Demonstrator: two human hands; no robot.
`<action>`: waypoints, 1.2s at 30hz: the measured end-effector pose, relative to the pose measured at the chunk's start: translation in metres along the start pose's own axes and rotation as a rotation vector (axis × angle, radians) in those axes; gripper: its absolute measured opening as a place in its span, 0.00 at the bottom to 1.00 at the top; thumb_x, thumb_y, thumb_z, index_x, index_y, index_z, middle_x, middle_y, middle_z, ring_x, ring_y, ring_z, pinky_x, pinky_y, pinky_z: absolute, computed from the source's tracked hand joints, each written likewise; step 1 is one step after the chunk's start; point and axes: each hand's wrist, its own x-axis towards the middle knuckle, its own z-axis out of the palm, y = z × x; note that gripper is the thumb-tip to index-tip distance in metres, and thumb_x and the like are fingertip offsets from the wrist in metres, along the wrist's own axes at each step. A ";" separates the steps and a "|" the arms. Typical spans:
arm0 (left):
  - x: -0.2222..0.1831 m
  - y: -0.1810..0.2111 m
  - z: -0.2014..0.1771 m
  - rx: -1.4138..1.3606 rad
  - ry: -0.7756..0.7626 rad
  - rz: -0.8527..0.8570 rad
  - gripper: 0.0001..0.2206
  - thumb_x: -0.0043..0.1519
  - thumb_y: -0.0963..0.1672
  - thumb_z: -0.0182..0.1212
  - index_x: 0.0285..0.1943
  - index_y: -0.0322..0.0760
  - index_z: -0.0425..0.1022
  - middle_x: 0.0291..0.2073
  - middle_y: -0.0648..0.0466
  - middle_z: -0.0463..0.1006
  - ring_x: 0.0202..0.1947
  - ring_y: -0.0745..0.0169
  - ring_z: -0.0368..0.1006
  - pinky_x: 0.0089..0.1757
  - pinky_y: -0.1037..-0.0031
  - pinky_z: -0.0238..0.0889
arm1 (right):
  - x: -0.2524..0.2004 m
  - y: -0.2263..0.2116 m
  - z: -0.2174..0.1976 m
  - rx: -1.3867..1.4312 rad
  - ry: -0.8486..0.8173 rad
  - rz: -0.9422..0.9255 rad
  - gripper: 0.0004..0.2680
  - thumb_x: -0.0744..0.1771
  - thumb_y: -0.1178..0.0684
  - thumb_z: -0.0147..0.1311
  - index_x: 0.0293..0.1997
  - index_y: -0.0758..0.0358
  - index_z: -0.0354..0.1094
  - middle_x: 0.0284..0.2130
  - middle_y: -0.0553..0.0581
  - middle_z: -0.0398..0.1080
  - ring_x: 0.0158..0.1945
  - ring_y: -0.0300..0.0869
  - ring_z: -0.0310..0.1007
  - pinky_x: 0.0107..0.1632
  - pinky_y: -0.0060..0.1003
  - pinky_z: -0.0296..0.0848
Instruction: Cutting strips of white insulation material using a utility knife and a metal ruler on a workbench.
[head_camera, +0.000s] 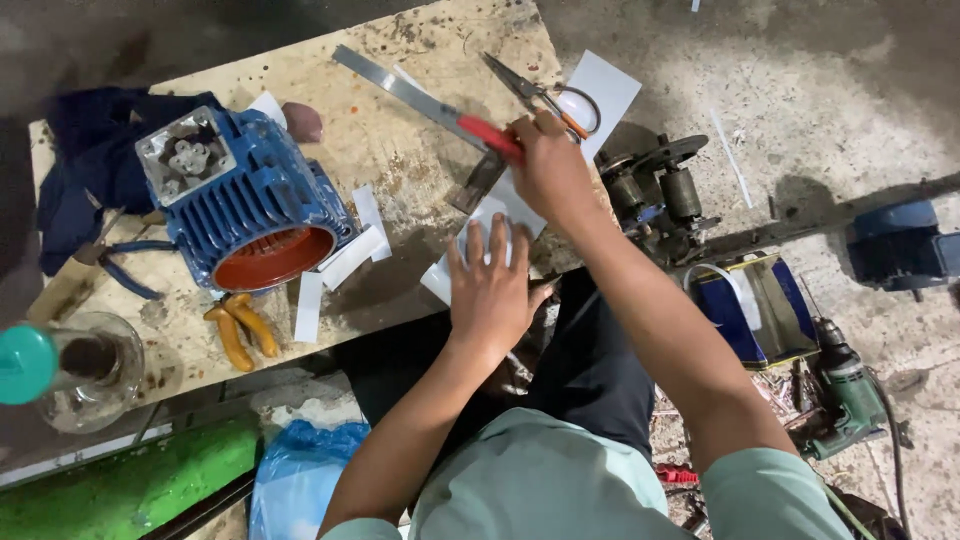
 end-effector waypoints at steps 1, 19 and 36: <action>-0.005 -0.001 -0.002 -0.006 -0.013 -0.036 0.37 0.66 0.59 0.53 0.77 0.32 0.57 0.75 0.28 0.54 0.73 0.18 0.49 0.63 0.26 0.38 | 0.003 -0.006 0.005 0.015 0.006 0.019 0.11 0.65 0.55 0.59 0.53 0.57 0.69 0.46 0.59 0.68 0.44 0.65 0.78 0.45 0.59 0.79; -0.030 -0.043 0.054 0.143 0.311 -0.015 0.39 0.67 0.63 0.47 0.82 0.45 0.52 0.79 0.47 0.52 0.78 0.41 0.45 0.69 0.48 0.42 | 0.059 -0.035 -0.018 0.023 -0.357 0.200 0.08 0.69 0.49 0.59 0.49 0.59 0.70 0.35 0.55 0.71 0.31 0.42 0.70 0.29 0.35 0.71; -0.030 -0.055 0.051 0.147 0.314 0.001 0.44 0.65 0.65 0.52 0.85 0.47 0.42 0.82 0.53 0.42 0.81 0.48 0.35 0.73 0.52 0.33 | 0.100 0.095 -0.035 -0.123 -0.268 0.117 0.10 0.75 0.48 0.49 0.52 0.66 0.68 0.34 0.59 0.70 0.34 0.49 0.70 0.34 0.45 0.74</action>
